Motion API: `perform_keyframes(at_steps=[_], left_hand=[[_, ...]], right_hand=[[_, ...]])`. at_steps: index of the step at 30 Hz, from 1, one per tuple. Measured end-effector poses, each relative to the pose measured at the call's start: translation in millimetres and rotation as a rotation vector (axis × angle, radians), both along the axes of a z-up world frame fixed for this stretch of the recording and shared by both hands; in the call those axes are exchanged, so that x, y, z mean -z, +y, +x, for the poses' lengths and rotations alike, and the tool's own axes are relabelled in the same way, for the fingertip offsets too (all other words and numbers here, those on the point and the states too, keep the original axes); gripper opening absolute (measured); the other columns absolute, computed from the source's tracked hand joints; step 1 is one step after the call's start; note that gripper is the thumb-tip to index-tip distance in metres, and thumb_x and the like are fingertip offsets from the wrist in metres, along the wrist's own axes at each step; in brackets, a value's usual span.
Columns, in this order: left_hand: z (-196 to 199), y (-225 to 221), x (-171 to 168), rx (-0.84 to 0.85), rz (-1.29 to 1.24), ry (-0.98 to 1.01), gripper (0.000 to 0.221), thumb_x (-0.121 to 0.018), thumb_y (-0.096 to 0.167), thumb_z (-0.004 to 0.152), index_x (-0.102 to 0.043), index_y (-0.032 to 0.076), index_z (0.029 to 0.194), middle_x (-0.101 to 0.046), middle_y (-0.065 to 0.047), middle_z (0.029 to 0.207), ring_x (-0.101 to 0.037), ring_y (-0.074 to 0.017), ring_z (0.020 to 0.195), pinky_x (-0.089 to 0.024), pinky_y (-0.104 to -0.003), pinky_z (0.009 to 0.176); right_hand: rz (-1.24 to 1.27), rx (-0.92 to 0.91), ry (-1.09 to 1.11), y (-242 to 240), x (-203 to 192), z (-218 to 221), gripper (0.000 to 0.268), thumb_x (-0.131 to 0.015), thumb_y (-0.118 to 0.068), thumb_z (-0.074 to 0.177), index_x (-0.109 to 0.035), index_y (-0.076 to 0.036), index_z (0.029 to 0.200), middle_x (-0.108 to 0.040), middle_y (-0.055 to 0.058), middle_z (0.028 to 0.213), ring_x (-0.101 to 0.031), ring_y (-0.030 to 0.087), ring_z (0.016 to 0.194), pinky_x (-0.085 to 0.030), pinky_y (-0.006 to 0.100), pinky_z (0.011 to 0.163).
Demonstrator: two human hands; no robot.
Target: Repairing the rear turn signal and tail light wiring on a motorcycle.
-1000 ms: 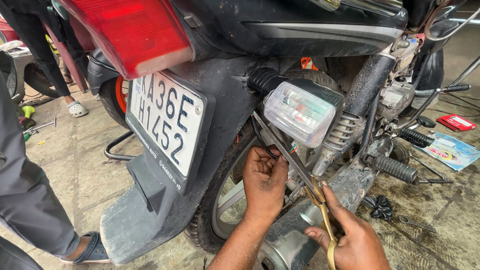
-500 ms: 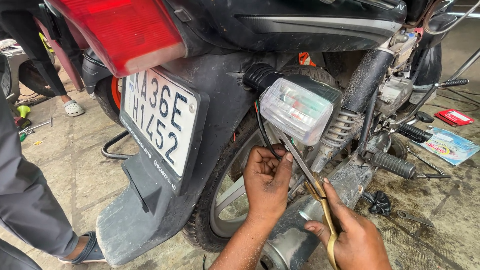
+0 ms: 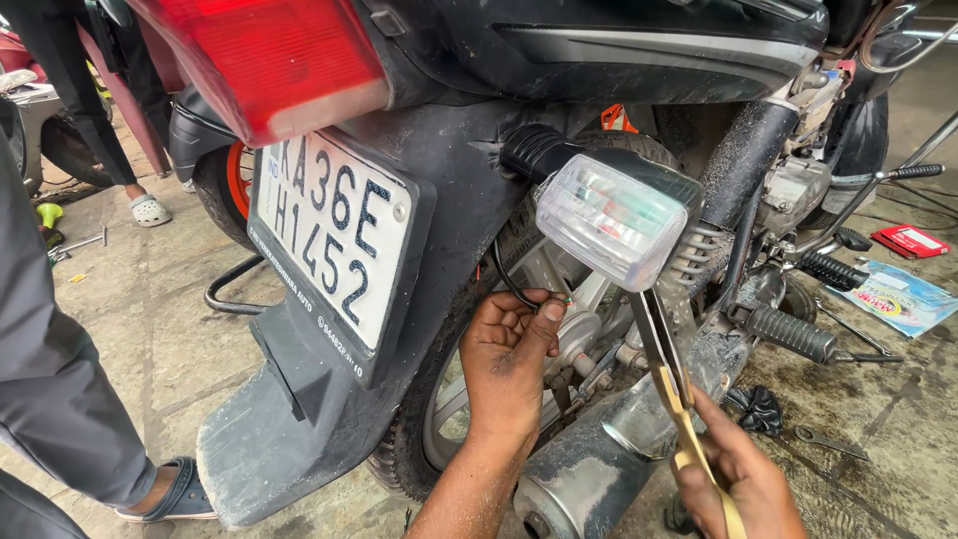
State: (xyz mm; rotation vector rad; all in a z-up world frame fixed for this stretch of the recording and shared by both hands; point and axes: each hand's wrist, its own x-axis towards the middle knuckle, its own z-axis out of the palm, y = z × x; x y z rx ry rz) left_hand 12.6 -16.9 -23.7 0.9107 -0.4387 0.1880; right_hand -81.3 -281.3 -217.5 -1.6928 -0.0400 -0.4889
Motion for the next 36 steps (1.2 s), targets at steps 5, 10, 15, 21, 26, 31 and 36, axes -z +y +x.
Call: perform_keyframes(at_steps=[5, 10, 15, 21, 26, 31, 36], left_hand=[[12, -2, 8, -0.059, -0.023, 0.055, 0.016, -0.077, 0.005, 0.093, -0.062, 0.002, 0.099, -0.073, -0.008, 0.093, -0.06, -0.0091, 0.073, -0.05, -0.025, 0.066], [13, -8, 10, -0.124, 0.014, 0.085, 0.014, -0.077, 0.007, 0.091, -0.067, 0.002, 0.099, -0.07, -0.005, 0.083, -0.061, -0.0081, 0.072, -0.05, -0.024, 0.066], [8, -12, 7, -0.157, 0.03, 0.081, 0.015, -0.08, 0.008, 0.09, -0.069, 0.001, 0.099, -0.067, -0.003, 0.079, -0.06, -0.0073, 0.071, -0.05, -0.023, 0.066], [1, -17, 13, -0.155, 0.127, 0.11, 0.013, -0.078, 0.008, 0.089, -0.071, 0.002, 0.098, -0.072, -0.003, 0.083, -0.063, -0.008, 0.074, -0.053, -0.024, 0.068], [-1, -21, 16, -0.061, 0.057, 0.123, 0.013, -0.078, 0.006, 0.088, -0.07, 0.001, 0.096, -0.076, -0.005, 0.09, -0.064, -0.0108, 0.075, -0.054, -0.026, 0.069], [-2, -24, 12, -0.04, 0.105, 0.113, 0.013, -0.078, 0.007, 0.089, -0.073, 0.0, 0.099, -0.075, -0.007, 0.09, -0.066, -0.0117, 0.076, -0.057, -0.027, 0.071], [-3, -28, 15, 0.013, 0.096, 0.118, 0.012, -0.076, 0.008, 0.09, -0.072, -0.001, 0.098, -0.077, -0.007, 0.093, -0.067, -0.0134, 0.076, -0.058, -0.029, 0.072]], right_hand=[[0.68, -0.594, -0.005, 15, 28, -3, 0.072, -0.061, -0.01, 0.101, -0.031, -0.001, 0.166, -0.067, 0.026, 0.091, -0.061, 0.018, 0.064, -0.052, 0.031, 0.054], [0.167, -0.534, -0.103, 21, 70, 16, 0.078, -0.06, -0.01, 0.093, -0.024, -0.003, 0.163, -0.056, 0.021, 0.127, -0.067, 0.022, 0.067, -0.06, 0.035, 0.059], [0.281, -0.512, 0.29, 11, 90, 36, 0.073, -0.048, -0.03, 0.095, -0.024, -0.015, 0.163, -0.059, 0.013, 0.116, -0.067, 0.021, 0.059, -0.057, 0.032, 0.052], [0.163, -0.452, 0.255, 40, 2, -2, 0.079, -0.055, -0.022, 0.099, -0.018, -0.016, 0.169, -0.058, 0.014, 0.1, -0.062, 0.018, 0.085, -0.052, 0.028, 0.075], [-0.047, -0.216, 0.358, 66, -77, -19, 0.117, -0.074, -0.053, 0.071, -0.022, -0.021, 0.17, -0.064, 0.014, 0.1, -0.067, 0.025, 0.092, -0.057, 0.041, 0.083], [-0.291, -0.155, 0.315, 72, -107, -23, 0.124, -0.068, -0.066, 0.066, -0.019, -0.015, 0.169, -0.063, 0.016, 0.109, -0.065, 0.029, 0.11, -0.054, 0.044, 0.095], [-0.373, -0.103, 0.253, 76, -123, -26, 0.12, -0.069, -0.065, 0.069, -0.02, -0.012, 0.166, -0.058, 0.024, 0.137, -0.054, 0.035, 0.13, -0.045, 0.048, 0.103]])
